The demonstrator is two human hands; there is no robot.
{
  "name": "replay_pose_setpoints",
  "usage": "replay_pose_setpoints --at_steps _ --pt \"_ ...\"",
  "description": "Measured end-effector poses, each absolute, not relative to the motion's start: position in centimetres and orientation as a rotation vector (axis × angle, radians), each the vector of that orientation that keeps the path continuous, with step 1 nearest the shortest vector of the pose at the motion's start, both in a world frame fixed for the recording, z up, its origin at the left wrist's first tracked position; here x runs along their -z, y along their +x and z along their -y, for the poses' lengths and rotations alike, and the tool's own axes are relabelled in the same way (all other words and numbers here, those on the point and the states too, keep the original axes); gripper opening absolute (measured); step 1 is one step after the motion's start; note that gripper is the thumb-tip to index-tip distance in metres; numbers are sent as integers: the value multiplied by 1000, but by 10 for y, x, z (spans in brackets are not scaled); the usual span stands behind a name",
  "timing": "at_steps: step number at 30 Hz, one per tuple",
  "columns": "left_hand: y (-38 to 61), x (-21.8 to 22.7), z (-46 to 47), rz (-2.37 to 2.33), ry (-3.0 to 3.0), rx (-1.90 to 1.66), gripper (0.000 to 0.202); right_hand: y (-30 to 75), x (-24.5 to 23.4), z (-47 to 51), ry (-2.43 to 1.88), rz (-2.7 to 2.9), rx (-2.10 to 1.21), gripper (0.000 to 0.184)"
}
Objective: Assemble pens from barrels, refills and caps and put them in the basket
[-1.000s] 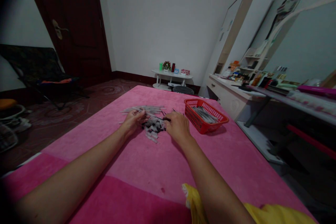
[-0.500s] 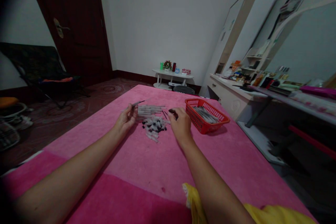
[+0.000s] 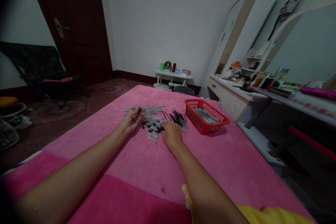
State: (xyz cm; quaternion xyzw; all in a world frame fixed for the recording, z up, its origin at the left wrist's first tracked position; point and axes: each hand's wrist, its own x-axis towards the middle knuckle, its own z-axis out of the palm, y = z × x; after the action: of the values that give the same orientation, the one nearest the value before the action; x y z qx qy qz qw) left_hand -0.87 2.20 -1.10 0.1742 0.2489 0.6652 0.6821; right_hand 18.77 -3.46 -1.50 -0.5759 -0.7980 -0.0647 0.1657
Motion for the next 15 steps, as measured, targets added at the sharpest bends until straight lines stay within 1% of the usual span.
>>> replay_pose_setpoints --at_steps 4,7,11,15 --pt "1 16 -17 -577 601 -1449 16 189 16 35 -1589 2137 101 15" --pt "6 19 -16 -592 697 -1407 18 190 17 31 -1508 1863 -144 16" --pt "8 20 -15 -614 752 -1378 20 190 18 22 -1262 1568 -526 18" --pt "9 18 -13 -639 771 -1385 24 186 14 21 -1154 1469 -648 18"
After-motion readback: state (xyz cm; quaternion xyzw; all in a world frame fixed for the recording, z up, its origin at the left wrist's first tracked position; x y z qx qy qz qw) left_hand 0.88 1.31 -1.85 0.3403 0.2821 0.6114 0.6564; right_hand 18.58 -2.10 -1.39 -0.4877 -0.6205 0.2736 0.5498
